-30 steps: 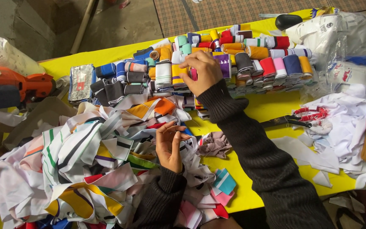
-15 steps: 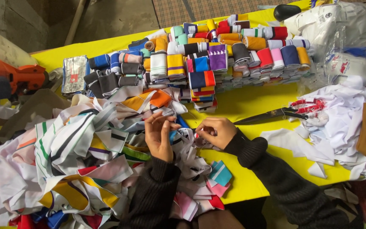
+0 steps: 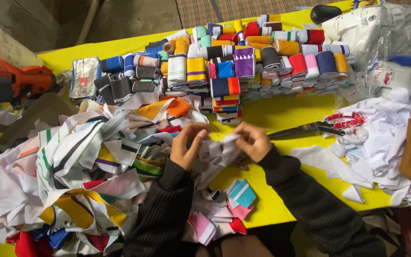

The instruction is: The person folds small pieces of fabric by hand on a yellow table, creating neat stacks of folded items. The person handles multiple fabric pieces sequentially, folding each one and placing it into a growing pile.

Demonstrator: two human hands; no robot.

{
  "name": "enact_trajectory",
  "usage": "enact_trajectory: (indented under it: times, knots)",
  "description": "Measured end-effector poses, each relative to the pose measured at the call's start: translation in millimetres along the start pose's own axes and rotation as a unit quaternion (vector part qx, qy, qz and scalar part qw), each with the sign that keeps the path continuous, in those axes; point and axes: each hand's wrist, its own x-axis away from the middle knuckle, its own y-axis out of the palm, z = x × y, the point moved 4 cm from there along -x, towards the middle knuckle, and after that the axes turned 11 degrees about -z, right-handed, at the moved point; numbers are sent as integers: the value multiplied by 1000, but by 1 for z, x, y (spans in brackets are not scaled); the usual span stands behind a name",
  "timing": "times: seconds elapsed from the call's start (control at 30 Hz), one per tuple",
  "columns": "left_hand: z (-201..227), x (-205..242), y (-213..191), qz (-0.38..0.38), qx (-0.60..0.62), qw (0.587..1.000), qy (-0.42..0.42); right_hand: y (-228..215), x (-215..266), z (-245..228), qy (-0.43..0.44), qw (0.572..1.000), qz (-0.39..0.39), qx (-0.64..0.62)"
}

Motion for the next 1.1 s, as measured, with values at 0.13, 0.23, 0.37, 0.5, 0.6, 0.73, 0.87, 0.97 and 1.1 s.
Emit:
enact_trajectory:
  times: [0.13,0.23,0.37,0.5,0.6,0.73,0.87,0.97,1.1]
  knots:
    - [7,0,9,-68,-54,996,-6,-28,6,-35,-11,987,99,-123]
    - [8,3,19,-115,-57,991,-23,-35,9,-23,-22,969,172,-174]
    - [-6,9,33,-211,-75,975,0,-40,14,-51,-35,951,251,-179]
    - [-20,9,37,-244,-117,963,-1,-43,13,-72,-30,926,295,-232]
    - [6,5,32,-172,-51,984,-13,-50,17,-67,-33,917,293,-269]
    - [-6,-1,5,-44,90,993,59,-56,14,-62,-34,908,290,-302]
    - [-32,3,-17,96,280,950,102,-51,14,-51,-11,950,224,-219]
    - [-32,2,-27,175,239,945,137,-48,14,-67,-6,958,188,-216]
    - [-35,7,-24,233,105,959,121,-50,4,-52,-36,967,135,-214]
